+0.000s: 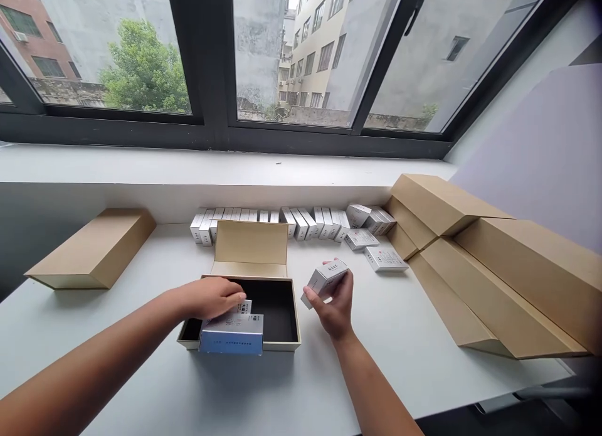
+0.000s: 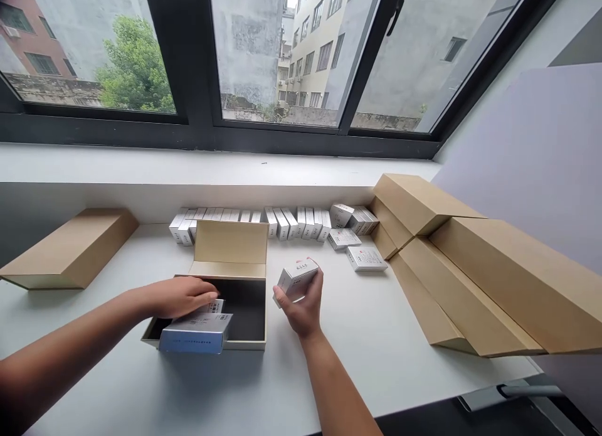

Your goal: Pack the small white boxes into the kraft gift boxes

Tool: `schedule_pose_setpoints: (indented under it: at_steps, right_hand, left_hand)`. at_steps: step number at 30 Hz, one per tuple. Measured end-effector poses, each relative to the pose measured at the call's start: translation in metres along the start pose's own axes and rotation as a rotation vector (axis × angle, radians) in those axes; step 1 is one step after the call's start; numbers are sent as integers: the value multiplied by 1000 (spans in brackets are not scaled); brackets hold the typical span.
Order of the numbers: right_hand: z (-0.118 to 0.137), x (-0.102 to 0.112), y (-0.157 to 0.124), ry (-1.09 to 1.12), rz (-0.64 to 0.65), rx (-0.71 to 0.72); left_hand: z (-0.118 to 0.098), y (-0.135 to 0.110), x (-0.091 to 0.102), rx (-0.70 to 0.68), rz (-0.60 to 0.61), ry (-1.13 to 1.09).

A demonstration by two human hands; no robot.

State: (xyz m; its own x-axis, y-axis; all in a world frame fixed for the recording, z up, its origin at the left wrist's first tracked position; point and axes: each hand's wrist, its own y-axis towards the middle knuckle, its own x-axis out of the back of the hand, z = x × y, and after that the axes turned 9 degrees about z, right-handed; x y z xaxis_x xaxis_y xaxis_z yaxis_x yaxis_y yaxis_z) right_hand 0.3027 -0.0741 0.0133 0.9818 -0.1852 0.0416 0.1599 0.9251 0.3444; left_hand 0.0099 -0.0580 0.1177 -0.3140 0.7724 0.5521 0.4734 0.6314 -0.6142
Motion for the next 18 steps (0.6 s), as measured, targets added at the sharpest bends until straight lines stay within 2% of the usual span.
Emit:
schedule_pose_setpoints:
  at_steps: [3,7,10,13,16,18]
  right_hand:
    - [1,-1,1,2,-9,-36]
    - [1,-2,3,17,-28,-68]
    - [0,-3,4,11,-34,-77]
    - [-1,-4,4,9,-30,-81]
    - [-1,-6,3,13,-14,-78]
    - [-2,-6,3,18,-3,-74]
  left_hand:
    - [-6,-13,-14,-30,-54,92]
    - [-14,-35,-30,-206,-107,202]
    - [-11,-45,-40,-311,-125,216]
    - [-2,-46,-46,-259,-162,203]
    - [7,-43,-47,-147,-115,146]
    - [10,-41,-44,-124,-100,154]
